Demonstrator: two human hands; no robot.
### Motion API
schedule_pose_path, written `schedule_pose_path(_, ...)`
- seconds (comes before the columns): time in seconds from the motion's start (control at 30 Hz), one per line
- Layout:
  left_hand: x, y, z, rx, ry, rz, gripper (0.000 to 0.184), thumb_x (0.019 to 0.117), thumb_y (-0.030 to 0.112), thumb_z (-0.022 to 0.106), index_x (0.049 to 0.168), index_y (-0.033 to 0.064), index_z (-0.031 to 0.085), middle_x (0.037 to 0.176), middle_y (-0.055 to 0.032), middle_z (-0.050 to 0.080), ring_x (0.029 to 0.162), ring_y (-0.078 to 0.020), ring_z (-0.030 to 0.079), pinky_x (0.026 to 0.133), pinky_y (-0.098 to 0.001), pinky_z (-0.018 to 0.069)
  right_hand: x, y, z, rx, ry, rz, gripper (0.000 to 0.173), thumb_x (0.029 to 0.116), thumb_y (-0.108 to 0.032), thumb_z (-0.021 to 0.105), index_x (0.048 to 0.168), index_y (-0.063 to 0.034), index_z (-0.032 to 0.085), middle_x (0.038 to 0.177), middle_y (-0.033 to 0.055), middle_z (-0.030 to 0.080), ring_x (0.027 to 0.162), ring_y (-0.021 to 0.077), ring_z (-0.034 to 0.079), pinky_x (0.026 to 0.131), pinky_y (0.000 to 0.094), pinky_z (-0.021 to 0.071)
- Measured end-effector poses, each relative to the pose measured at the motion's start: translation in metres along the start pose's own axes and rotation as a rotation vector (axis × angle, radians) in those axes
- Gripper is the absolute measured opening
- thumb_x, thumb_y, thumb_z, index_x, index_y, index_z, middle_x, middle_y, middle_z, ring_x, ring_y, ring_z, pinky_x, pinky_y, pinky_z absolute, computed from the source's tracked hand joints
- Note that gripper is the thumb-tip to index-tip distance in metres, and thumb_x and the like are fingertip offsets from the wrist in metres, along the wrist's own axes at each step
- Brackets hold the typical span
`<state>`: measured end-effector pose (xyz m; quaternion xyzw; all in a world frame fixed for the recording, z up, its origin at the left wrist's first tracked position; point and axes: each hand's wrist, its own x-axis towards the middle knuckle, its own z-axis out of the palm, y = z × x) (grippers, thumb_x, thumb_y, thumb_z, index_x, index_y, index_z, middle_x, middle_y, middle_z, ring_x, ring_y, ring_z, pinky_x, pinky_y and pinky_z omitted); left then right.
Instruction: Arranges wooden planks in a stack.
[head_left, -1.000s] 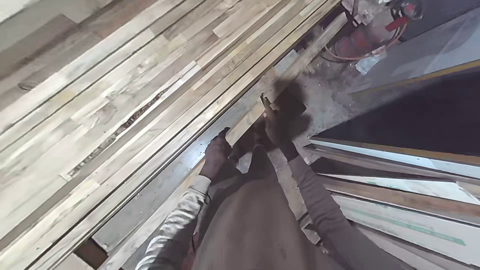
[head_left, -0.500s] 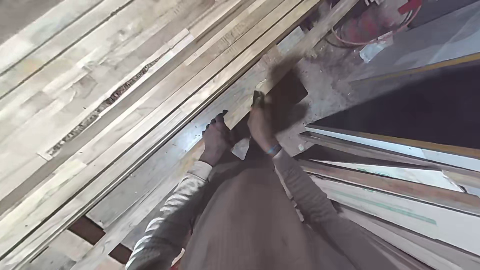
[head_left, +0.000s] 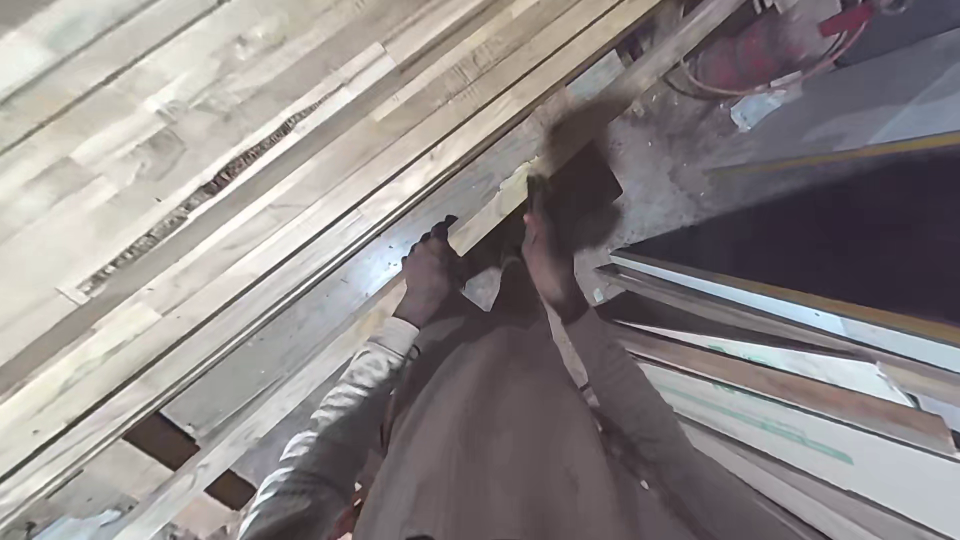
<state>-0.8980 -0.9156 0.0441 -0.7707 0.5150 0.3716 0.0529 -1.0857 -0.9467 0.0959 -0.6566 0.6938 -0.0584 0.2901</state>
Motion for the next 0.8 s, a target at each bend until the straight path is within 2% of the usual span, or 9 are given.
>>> schedule_pose_path(0.13, -0.007, 0.000, 0.003, -0.007, 0.066, 0.040, 0.038, 0.0904, 0.017, 0.067, 0.126, 0.0055, 0.058, 0.108, -0.0260, 0.066, 0.095, -0.0493, 0.067, 0.069, -0.0686, 0.0523, 0.005, -0.014, 0.012, -0.033, 0.035, -0.030, 0.054, 0.1072, -0.024, 0.051, 0.156, -0.0078, 0.036, 0.147, 0.0223, 0.051, 0.119, 0.0363, 0.064, 0.092, 0.0515, 0.0572)
schedule_pose_path(0.17, -0.004, 0.001, 0.001, -0.010, 0.061, 0.035, 0.040, 0.0905, 0.018, 0.067, 0.127, 0.0067, 0.058, 0.107, -0.0253, 0.067, 0.095, -0.0486, 0.067, 0.069, -0.0679, 0.0525, -0.004, -0.024, 0.028, -0.108, 0.007, -0.024, 0.055, 0.1041, -0.026, 0.055, 0.154, -0.0080, 0.041, 0.139, 0.0240, 0.055, 0.109, 0.0362, 0.067, 0.084, 0.0504, 0.0601)
schedule_pose_path(0.23, -0.006, 0.002, 0.002, -0.019, 0.045, 0.004, 0.042, 0.0879, 0.017, 0.071, 0.127, 0.0072, 0.059, 0.106, -0.0247, 0.067, 0.096, -0.0486, 0.067, 0.070, -0.0684, 0.0523, -0.027, -0.041, 0.032, -0.158, -0.192, 0.045, 0.056, 0.1029, -0.027, 0.057, 0.155, -0.0110, 0.044, 0.137, 0.0279, 0.057, 0.112, 0.0409, 0.067, 0.088, 0.0531, 0.0583)
schedule_pose_path(0.3, -0.008, 0.006, 0.005, -0.002, 0.064, -0.018, 0.043, 0.0865, 0.015, 0.074, 0.127, 0.0079, 0.060, 0.114, -0.0228, 0.067, 0.103, -0.0475, 0.065, 0.077, -0.0688, 0.0516, -0.022, -0.037, -0.008, -0.099, -0.346, -0.005, 0.049, 0.1023, -0.021, 0.058, 0.150, -0.0105, 0.052, 0.126, 0.0229, 0.067, 0.109, 0.0367, 0.069, 0.092, 0.0519, 0.0567)
schedule_pose_path(0.37, -0.014, 0.006, 0.019, 0.037, 0.141, -0.011, 0.047, 0.0840, 0.016, 0.077, 0.128, 0.0110, 0.060, 0.119, -0.0182, 0.067, 0.106, -0.0431, 0.065, 0.081, -0.0661, 0.0493, 0.004, -0.012, -0.059, -0.041, -0.407, -0.138, 0.036, 0.1062, -0.020, 0.052, 0.138, -0.0065, 0.061, 0.101, 0.0178, 0.072, 0.089, 0.0310, 0.070, 0.080, 0.0510, 0.0584)
schedule_pose_path(0.5, -0.014, 0.017, 0.029, 0.023, 0.305, -0.084, 0.041, 0.0917, 0.013, 0.071, 0.131, 0.0175, 0.063, 0.120, -0.0117, 0.068, 0.109, -0.0369, 0.064, 0.088, -0.0613, 0.0466, 0.100, 0.010, -0.123, -0.240, -0.281, -0.571, 0.029, 0.1079, -0.028, 0.052, 0.111, -0.0053, 0.071, 0.082, 0.0132, 0.068, 0.071, 0.0281, 0.068, 0.066, 0.0502, 0.0569)
schedule_pose_path(0.63, -0.019, 0.030, 0.045, -0.005, 0.448, -0.166, 0.042, 0.0880, 0.000, 0.068, 0.125, 0.0196, 0.065, 0.113, -0.0115, 0.067, 0.101, -0.0381, 0.062, 0.088, -0.0603, 0.0448, 0.151, -0.022, -0.105, -0.461, -0.477, -0.935, 0.032, 0.0990, -0.014, 0.063, 0.129, -0.0235, 0.071, 0.122, 0.0135, 0.069, 0.113, 0.0306, 0.066, 0.098, 0.0523, 0.0528)
schedule_pose_path(0.7, -0.022, 0.035, 0.043, -0.043, 0.459, -0.190, 0.041, 0.0849, 0.002, 0.071, 0.122, 0.0190, 0.065, 0.110, -0.0116, 0.067, 0.100, -0.0383, 0.061, 0.091, -0.0607, 0.0437, 0.155, -0.041, -0.081, -0.531, -0.617, -0.950, 0.027, 0.0944, -0.023, 0.071, 0.121, -0.0173, 0.074, 0.127, 0.0140, 0.065, 0.127, 0.0327, 0.055, 0.112, 0.0525, 0.0388)
schedule_pose_path(0.8, -0.019, 0.035, 0.046, -0.056, 0.514, -0.212, 0.034, 0.0861, 0.011, 0.071, 0.119, 0.0176, 0.065, 0.103, -0.0124, 0.066, 0.098, -0.0379, 0.062, 0.094, -0.0605, 0.0423, 0.165, -0.060, -0.055, -0.706, -0.711, -0.799, 0.069, 0.0877, -0.054, 0.076, 0.134, -0.0036, 0.063, 0.146, 0.0199, 0.055, 0.149, 0.0384, 0.034, 0.125, 0.0541, 0.0211)
